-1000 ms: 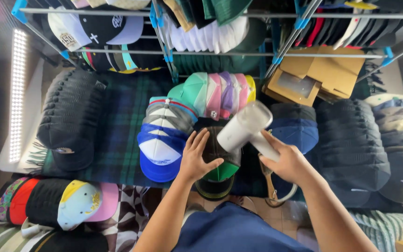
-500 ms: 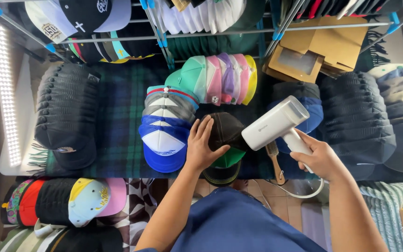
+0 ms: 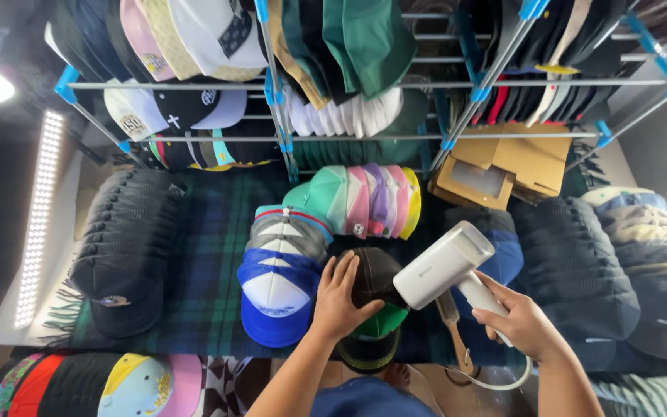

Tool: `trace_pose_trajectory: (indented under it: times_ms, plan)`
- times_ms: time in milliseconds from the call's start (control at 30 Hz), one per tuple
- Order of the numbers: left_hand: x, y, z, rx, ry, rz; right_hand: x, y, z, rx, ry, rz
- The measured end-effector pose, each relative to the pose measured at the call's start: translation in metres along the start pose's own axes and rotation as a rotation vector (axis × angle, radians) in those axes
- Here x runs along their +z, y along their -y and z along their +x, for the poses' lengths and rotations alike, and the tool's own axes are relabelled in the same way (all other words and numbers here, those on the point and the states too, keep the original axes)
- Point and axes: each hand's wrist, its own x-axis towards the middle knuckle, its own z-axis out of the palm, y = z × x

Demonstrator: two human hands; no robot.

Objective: A person is cleaning and shaping various baseball caps using a handheld brush, a steamer, and a wooden shaping block.

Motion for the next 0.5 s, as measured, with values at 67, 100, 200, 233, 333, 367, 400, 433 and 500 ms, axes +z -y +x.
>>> trace_pose_trajectory:
  times_ms: [67,100,200,233,333,367,400,433,500]
  plan:
    - [0.002,0.001,0.004,-0.157,0.181,0.009,-0.004,0.022,-0.001,0.0,0.019,-0.128]
    - [0.003,0.0,0.005,-0.319,0.375,0.014,-0.006,0.032,-0.002,0.014,0.039,-0.253]
    - [-0.048,-0.049,0.051,-0.716,0.735,-0.019,0.009,0.063,-0.01,0.043,-0.004,-0.228]
    - [-0.047,-0.048,0.048,-0.712,0.733,-0.015,0.016,0.067,-0.01,0.039,-0.006,-0.224]
    - [-0.042,-0.042,0.045,-0.703,0.705,-0.02,0.033,0.082,0.001,0.073,0.001,-0.287]
    - [-0.04,-0.039,0.044,-0.67,0.655,-0.039,0.039,0.086,0.01,0.023,0.003,-0.325]
    - [-0.039,-0.038,0.039,-0.641,0.609,-0.059,0.045,0.087,0.017,-0.023,0.006,-0.363]
    - [-0.04,-0.041,0.039,-0.639,0.612,-0.061,0.046,0.094,0.018,-0.02,0.005,-0.363]
    - [-0.044,-0.044,0.042,-0.672,0.632,-0.058,0.05,0.112,0.024,-0.062,0.048,-0.362]
